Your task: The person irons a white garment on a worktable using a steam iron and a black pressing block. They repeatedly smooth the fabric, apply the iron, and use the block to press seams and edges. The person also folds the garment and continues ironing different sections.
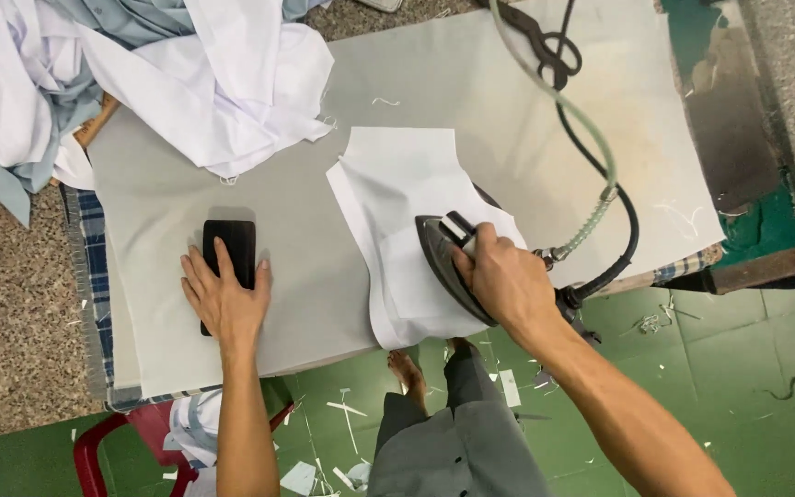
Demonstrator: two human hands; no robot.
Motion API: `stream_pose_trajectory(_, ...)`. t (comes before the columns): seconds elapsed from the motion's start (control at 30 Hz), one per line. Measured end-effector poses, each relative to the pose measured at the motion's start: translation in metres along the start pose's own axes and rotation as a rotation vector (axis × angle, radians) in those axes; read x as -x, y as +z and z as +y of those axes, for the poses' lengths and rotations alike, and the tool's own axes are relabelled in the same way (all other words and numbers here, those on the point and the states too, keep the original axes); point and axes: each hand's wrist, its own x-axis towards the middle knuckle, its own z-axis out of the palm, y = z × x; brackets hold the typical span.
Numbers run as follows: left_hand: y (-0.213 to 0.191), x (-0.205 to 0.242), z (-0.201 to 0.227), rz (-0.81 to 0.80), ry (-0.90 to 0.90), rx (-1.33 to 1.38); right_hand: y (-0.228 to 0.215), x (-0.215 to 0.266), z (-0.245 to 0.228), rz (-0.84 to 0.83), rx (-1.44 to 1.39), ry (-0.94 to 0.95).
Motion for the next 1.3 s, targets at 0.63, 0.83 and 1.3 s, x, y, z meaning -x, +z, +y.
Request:
stream_pose_trajectory(0.63,0.007,0.038,-0.028,0.128,0.026,-0.093,0.001,0.008,0.015,-0.044,-0.239,0.085)
stream_pose_trajectory(0.83,0.012,0.082,-0.038,0.075,-0.038,-0.078,0.002,0.032,0.019,-0.059,-0.234,0.079)
stream_pose_trajectory(1.3,0.007,0.192,0.27,0.043,0.272,-0.036,-0.005,-0.081,0.02,-0.194,0.043,-0.424)
